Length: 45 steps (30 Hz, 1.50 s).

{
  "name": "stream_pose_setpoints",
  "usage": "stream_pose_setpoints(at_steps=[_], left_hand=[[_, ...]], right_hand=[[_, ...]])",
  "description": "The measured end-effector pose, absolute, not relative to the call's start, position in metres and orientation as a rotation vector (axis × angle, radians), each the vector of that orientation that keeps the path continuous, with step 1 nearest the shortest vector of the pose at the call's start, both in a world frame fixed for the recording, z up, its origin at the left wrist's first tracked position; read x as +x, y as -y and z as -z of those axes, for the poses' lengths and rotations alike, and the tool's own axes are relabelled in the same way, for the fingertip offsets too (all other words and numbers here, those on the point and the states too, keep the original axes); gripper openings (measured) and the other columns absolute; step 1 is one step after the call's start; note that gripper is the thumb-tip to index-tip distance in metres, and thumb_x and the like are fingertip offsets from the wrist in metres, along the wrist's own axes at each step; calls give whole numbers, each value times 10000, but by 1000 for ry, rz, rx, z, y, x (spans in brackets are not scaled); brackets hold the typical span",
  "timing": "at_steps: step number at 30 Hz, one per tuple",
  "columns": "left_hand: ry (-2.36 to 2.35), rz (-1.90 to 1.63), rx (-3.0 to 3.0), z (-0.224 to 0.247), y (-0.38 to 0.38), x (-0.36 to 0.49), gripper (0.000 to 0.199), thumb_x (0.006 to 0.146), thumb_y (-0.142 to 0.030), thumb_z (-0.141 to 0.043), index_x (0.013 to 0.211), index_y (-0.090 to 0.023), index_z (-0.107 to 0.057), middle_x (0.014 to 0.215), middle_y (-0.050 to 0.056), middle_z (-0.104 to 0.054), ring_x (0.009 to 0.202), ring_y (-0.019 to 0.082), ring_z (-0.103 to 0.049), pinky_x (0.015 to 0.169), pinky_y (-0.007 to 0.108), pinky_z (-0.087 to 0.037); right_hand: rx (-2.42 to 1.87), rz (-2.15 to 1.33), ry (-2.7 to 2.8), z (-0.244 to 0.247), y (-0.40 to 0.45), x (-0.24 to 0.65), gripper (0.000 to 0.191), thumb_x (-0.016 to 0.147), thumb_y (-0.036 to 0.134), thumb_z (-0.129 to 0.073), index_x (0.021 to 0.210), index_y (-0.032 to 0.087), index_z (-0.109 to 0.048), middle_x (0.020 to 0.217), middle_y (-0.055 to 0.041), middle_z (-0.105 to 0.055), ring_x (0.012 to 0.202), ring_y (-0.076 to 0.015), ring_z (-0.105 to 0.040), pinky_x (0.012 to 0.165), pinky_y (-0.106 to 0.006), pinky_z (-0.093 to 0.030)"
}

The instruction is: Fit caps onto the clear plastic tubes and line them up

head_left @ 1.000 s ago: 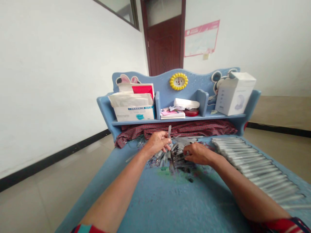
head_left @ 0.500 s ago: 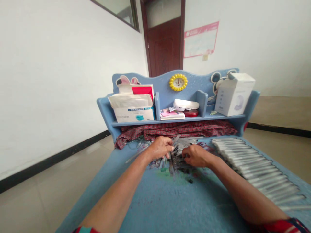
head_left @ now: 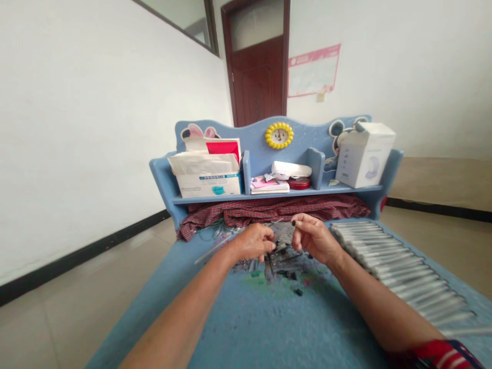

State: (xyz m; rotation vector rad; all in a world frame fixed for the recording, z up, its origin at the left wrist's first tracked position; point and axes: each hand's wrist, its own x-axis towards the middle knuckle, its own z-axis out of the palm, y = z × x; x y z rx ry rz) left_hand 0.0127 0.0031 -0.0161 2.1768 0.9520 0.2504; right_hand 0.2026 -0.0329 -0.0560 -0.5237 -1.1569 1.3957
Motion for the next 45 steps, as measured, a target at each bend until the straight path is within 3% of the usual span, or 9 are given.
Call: stream_pose_setpoints(at_steps=[19,27,33,38,45], left_hand=[[-832,-218,2042,7,7,19,118,727,-232,-483,696,-131,-537,598,-16,-579,392,73,-526,358,163,-362],[-828,-222,2026,1,12,20,113,736,-204,-483,675,-127,-537,490,-44,-537,349,61,-490,354,152,-352],[-812,-209,2020,5,9,20,98,726,-204,-489,697,-124,-538,626,-10,-594,368,53,-498,359,158,-359],[-773,-187,1986,4,9,18,155,734,-260,-507,679,-123,-551,576,-11,-587,375,63,-504,361,164,-346],[-772,-187,1951,5,8,16,171,729,-282,-514,684,-119,-544,656,22,-633,385,56,-500,356,162,-319]], right_hand=[[-468,-1462,1055,57,36,192,195,753,298,-601,915,208,-541,432,44,-573,327,-96,-470,373,-201,-384],[-444,-1425,1043,57,35,192,201,759,293,-595,928,203,-535,431,41,-573,327,-98,-467,382,-213,-396],[-493,-1427,1043,58,35,191,230,735,320,-622,919,206,-542,432,40,-575,332,-100,-476,375,-207,-383],[-510,-1417,1042,57,35,191,256,712,338,-643,910,207,-547,428,47,-570,330,-101,-478,375,-210,-390],[-507,-1419,1061,58,35,191,203,748,306,-604,910,196,-548,430,34,-576,330,-100,-481,371,-202,-394]])
